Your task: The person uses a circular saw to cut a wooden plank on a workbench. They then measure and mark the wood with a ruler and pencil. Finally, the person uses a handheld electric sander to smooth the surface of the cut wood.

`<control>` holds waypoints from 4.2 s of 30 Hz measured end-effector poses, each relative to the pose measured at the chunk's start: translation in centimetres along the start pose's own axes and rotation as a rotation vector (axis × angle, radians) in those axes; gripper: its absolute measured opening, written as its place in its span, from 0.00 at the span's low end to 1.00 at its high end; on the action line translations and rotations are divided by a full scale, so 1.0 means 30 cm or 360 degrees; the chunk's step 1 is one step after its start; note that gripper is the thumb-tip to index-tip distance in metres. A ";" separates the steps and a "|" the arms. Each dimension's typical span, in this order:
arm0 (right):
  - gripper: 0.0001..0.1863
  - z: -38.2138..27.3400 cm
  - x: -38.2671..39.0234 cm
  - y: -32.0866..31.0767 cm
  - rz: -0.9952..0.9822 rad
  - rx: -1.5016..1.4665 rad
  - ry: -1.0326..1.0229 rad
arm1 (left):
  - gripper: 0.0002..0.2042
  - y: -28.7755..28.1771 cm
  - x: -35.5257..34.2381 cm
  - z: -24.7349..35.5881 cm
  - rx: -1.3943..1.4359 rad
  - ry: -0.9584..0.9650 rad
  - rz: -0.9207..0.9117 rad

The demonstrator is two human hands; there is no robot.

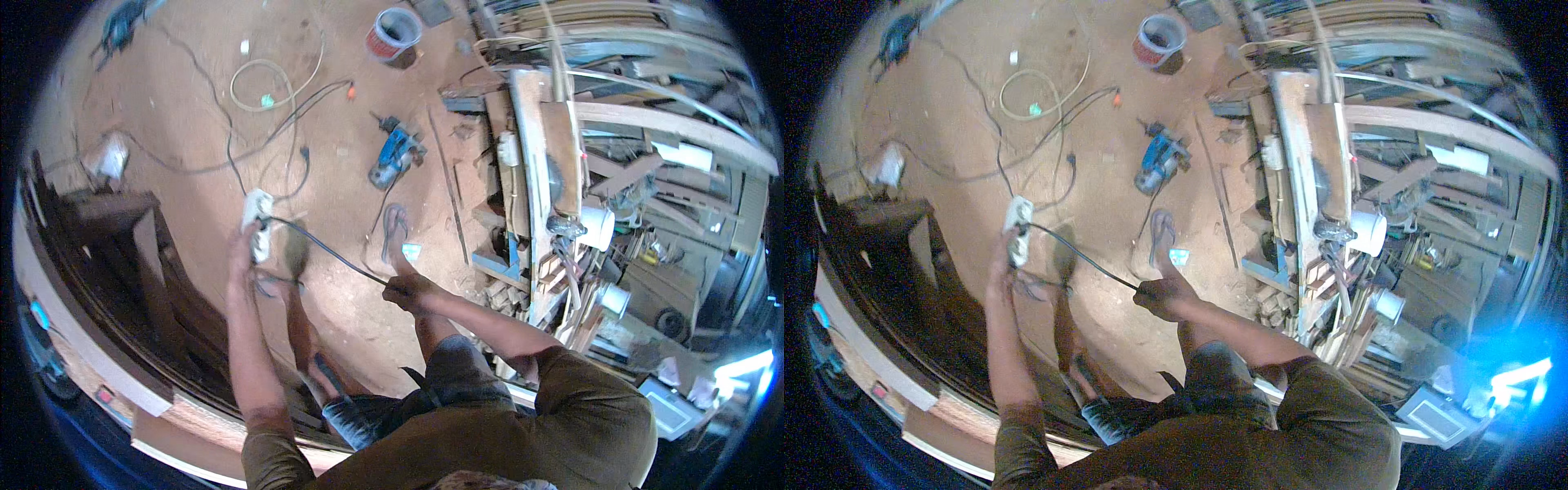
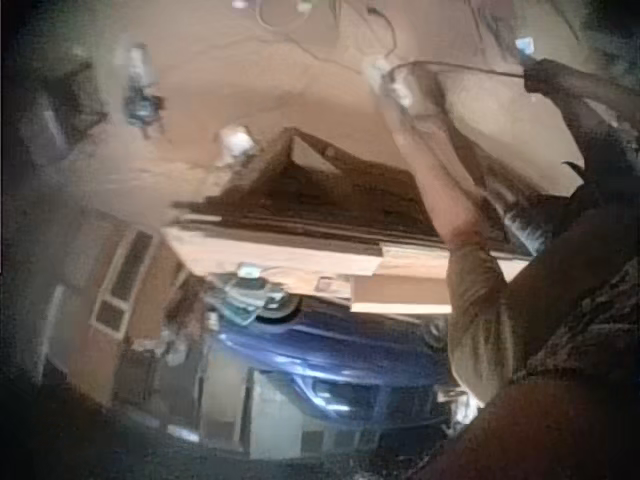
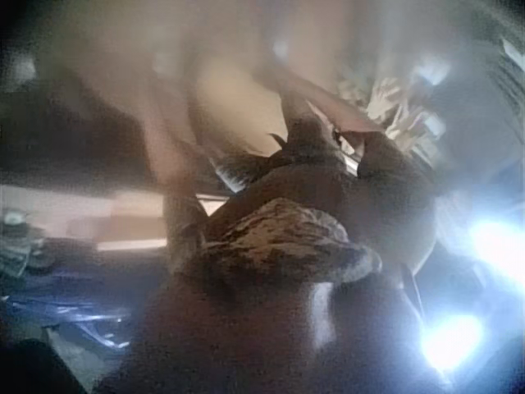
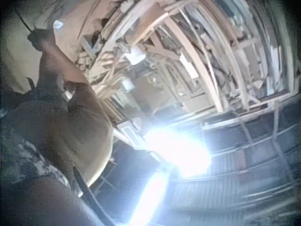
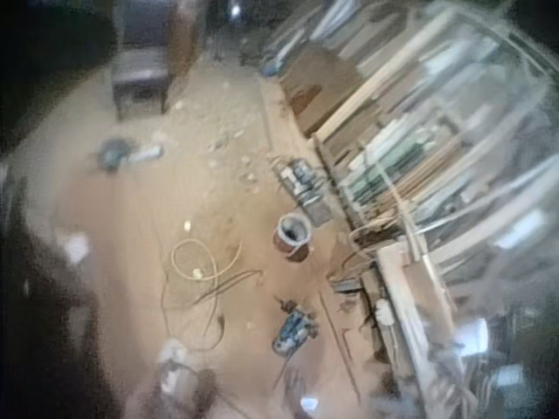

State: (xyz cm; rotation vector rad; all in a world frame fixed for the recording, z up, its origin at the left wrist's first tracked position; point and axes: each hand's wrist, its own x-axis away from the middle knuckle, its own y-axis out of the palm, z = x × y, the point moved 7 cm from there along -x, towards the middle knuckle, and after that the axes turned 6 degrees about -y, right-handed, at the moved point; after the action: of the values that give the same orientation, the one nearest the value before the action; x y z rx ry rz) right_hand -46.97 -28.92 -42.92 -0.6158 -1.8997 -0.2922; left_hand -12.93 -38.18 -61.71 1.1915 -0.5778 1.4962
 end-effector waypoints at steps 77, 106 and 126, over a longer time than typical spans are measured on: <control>0.26 4.360 2.209 0.443 0.3199 -0.3792 -0.0620 | 0.23 1.798 2.251 -2.001 -0.2198 0.0882 -0.0064; 0.27 3.703 2.333 1.229 0.2630 -0.3808 -0.1189 | 0.67 3.607 2.263 -3.790 -0.3993 0.1666 -0.1371; 0.42 4.037 3.119 1.181 0.2496 -0.1501 0.0109 | 0.53 2.048 2.728 -2.174 -0.2689 0.1216 0.0119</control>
State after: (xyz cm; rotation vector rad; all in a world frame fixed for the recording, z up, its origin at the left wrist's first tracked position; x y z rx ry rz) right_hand -150.88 83.96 -9.20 -2.3906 -0.6402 -0.1208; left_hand -86.56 34.80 1.33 -0.6754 -0.9668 0.8372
